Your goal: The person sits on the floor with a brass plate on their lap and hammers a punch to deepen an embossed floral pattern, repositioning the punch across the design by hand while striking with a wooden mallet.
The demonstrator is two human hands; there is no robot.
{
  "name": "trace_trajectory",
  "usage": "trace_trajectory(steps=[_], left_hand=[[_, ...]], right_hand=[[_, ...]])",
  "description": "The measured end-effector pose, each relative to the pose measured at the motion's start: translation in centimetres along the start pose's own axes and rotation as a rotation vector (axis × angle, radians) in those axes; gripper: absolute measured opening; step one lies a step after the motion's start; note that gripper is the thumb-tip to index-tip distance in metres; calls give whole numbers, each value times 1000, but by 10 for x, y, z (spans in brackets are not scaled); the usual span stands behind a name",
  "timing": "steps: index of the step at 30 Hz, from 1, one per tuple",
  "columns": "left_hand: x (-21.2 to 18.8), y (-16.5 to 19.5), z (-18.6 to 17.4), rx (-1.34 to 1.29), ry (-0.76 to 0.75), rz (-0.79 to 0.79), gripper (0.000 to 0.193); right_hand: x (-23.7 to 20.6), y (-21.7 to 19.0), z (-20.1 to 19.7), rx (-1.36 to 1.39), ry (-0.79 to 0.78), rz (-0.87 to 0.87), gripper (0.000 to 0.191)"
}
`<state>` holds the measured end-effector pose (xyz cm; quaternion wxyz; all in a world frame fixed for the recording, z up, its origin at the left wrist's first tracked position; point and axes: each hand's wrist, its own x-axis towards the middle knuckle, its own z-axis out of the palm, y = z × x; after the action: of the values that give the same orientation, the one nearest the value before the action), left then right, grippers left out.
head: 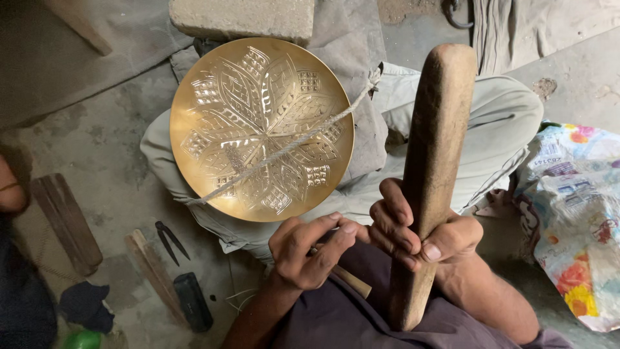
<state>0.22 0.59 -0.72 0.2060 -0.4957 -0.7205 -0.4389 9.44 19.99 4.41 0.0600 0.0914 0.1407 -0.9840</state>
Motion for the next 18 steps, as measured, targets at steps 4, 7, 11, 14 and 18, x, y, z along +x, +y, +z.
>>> trace_trajectory(steps=[4, 7, 11, 14, 18], left_hand=[[0, 2, 4, 64, -30, 0, 43], [0, 4, 6, 44, -16, -23, 42], [0, 5, 6, 41, -8, -28, 39], [-2, 5, 6, 9, -32, -42, 35], [-5, 5, 5, -29, -87, -116, 42]], right_hand=[[0, -1, -2, -9, 6, 2, 33], [1, -2, -4, 19, -12, -13, 33], [0, -2, -5, 36, -3, -26, 32], [-2, -2, -6, 5, 27, -23, 32], [-3, -3, -8, 13, 65, -3, 34]])
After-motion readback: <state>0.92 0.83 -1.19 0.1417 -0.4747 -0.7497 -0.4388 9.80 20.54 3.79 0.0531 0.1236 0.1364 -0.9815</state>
